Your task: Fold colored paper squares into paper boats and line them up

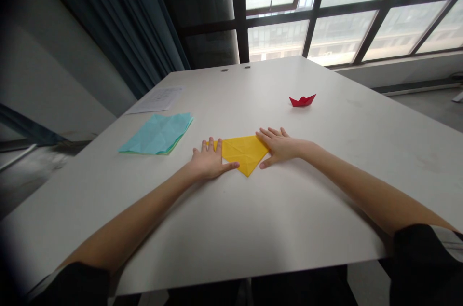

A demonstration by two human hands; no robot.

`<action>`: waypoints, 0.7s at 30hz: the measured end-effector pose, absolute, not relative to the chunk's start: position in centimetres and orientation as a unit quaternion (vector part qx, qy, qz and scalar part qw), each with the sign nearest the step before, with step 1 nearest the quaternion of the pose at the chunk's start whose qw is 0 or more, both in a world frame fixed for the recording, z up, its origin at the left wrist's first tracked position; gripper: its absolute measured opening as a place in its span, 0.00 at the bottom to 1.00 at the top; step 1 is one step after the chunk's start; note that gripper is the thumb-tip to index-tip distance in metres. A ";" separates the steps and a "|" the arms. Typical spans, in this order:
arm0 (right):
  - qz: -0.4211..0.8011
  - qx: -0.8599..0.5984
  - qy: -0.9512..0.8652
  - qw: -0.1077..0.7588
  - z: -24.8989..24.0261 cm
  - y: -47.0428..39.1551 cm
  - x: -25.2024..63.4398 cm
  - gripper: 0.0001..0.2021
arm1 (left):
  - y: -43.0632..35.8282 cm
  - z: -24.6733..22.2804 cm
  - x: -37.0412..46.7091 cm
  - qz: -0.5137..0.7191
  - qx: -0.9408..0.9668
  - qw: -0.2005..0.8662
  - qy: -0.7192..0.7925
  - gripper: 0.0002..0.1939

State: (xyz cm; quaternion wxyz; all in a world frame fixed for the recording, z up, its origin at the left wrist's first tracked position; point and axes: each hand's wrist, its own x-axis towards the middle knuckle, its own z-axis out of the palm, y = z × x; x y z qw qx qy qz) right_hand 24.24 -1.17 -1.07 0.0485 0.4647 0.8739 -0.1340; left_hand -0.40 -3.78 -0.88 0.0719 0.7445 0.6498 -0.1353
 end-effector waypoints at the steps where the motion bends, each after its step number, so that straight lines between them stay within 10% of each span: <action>1: -0.126 0.454 0.881 0.031 -0.9 -1.1 24.3 0.54 | -3.7 -0.9 -0.5 -0.135 0.748 0.072 0.646 0.57; 21: -0.145 0.346 0.925 -0.066 1.5 -1.3 23.3 0.16 | -1.1 -0.2 -2.7 -0.076 0.790 0.121 0.596 0.46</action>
